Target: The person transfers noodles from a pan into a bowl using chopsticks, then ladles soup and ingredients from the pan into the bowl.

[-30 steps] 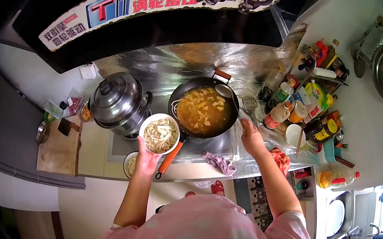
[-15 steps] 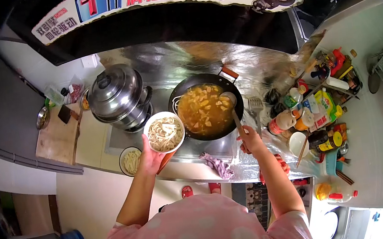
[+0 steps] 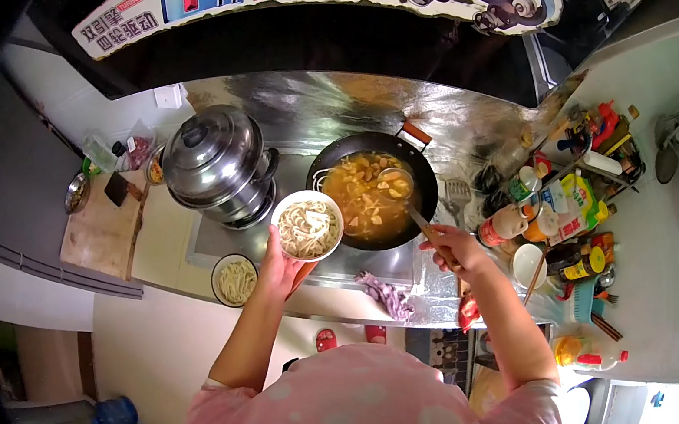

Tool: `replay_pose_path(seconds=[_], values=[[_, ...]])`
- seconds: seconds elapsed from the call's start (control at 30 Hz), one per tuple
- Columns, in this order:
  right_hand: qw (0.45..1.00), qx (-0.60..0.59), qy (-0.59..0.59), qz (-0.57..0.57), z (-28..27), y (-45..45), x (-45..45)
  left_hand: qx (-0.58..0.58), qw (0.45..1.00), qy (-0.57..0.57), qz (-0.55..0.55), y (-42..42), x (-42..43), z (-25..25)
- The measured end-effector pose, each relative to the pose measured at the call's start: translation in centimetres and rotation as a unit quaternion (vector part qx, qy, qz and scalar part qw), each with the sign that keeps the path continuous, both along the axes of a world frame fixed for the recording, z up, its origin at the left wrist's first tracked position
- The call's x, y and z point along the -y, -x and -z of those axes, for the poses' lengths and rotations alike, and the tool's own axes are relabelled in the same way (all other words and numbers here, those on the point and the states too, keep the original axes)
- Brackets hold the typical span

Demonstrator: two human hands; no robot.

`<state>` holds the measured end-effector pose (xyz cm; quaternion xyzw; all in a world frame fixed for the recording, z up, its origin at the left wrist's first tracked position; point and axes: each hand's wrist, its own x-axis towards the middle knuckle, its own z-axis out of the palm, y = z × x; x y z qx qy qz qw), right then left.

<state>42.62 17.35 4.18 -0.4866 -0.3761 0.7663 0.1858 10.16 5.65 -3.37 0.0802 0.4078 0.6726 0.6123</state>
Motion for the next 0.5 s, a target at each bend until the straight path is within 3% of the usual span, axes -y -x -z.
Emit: replay_pose_path(seconds=[0.33,0.5], values=[[0.997,0.034,-0.018,-0.062,-10.5,0.2,1.8,-0.086,0.996,0.003,0.008,-0.9,-2.7,0.2],[0.995,0.025,-0.015,-0.092,-14.4,0.4,3.0,-0.122,0.990,0.065,0.017,-2.0,-4.9,2.0]])
